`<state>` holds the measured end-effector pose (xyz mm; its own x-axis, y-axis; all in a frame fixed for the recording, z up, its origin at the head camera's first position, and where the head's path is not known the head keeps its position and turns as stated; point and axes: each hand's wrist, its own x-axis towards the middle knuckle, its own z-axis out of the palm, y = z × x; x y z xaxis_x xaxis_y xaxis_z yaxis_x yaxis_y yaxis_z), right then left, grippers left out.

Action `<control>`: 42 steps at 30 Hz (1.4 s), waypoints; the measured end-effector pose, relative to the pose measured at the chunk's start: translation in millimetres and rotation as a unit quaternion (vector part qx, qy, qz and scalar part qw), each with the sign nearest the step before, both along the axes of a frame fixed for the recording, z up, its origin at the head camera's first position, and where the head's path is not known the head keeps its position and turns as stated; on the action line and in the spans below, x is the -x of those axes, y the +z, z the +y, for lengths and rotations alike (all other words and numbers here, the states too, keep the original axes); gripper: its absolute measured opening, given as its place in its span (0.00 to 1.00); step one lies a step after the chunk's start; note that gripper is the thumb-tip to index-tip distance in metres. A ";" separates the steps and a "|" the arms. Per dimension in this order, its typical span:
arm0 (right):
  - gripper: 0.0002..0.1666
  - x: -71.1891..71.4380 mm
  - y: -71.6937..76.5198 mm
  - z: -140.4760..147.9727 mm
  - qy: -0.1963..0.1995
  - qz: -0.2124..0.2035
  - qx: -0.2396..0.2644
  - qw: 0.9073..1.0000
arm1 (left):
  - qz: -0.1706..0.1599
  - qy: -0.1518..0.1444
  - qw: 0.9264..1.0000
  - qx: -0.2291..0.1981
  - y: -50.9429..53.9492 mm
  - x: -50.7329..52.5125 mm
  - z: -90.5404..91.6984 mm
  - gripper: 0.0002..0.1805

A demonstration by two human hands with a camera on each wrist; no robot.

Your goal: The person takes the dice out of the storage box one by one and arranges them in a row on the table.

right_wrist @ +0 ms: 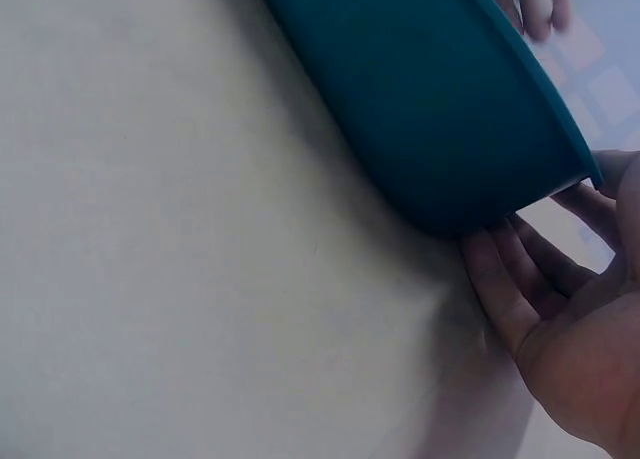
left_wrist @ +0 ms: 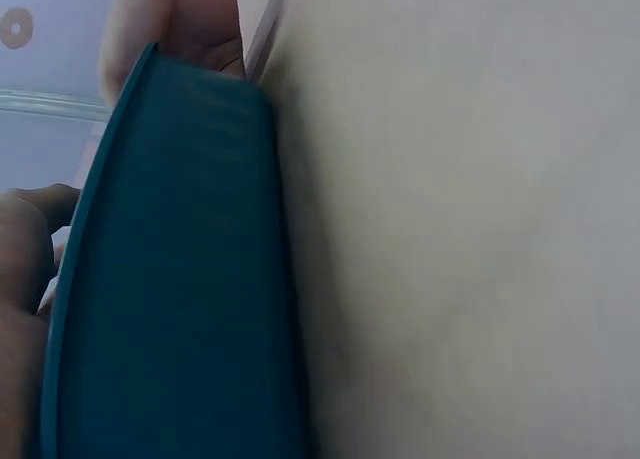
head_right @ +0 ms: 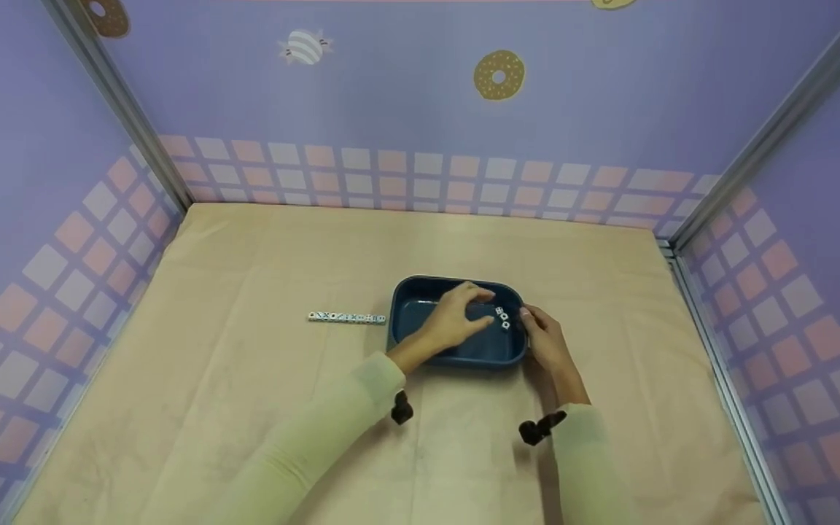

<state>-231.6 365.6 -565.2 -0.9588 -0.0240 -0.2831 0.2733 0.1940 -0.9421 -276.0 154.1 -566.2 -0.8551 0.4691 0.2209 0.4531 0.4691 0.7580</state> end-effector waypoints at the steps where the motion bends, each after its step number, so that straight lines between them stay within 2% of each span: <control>1: 0.33 -0.3 0.5 0.0 -0.001 0.001 0.001 1.000 | -0.004 -0.001 1.000 0.003 -2.2 1.0 4.4 0.23; 8: 0.34 0.0 2.1 -2.3 -0.004 0.007 -0.003 1.000 | -0.016 -0.009 0.998 0.064 -19.0 7.6 21.9 0.19; 12: 0.33 0.3 0.7 -0.9 -0.012 0.006 -0.016 1.000 | -0.013 -0.030 0.996 0.089 -25.2 10.2 25.1 0.18; 16: 0.34 4.4 -13.4 2.9 -0.025 0.006 -0.028 0.999 | -0.010 -0.045 0.995 0.093 -28.1 11.9 23.2 0.19; 20: 0.38 9.3 -31.9 8.2 -0.021 0.019 -0.033 0.999 | -0.004 -0.063 0.992 0.108 -30.5 12.5 22.5 0.20; 25: 0.41 9.9 -39.0 11.1 -0.022 0.034 -0.047 0.998 | 0.002 -0.083 0.989 0.123 -32.4 13.0 24.1 0.22; 30: 0.39 10.2 -35.7 10.2 -0.026 0.020 -0.044 0.999 | 0.002 -0.085 0.988 0.127 -31.7 11.8 25.6 0.23; 38: 0.33 -0.7 -3.5 -0.3 -0.018 0.023 -0.050 0.998 | 0.014 -0.097 0.983 0.158 -31.1 12.1 27.3 0.20; 42: 0.33 -3.1 1.4 -4.6 -0.016 0.027 -0.056 0.998 | 0.025 -0.105 0.978 0.177 -31.6 13.0 27.4 0.14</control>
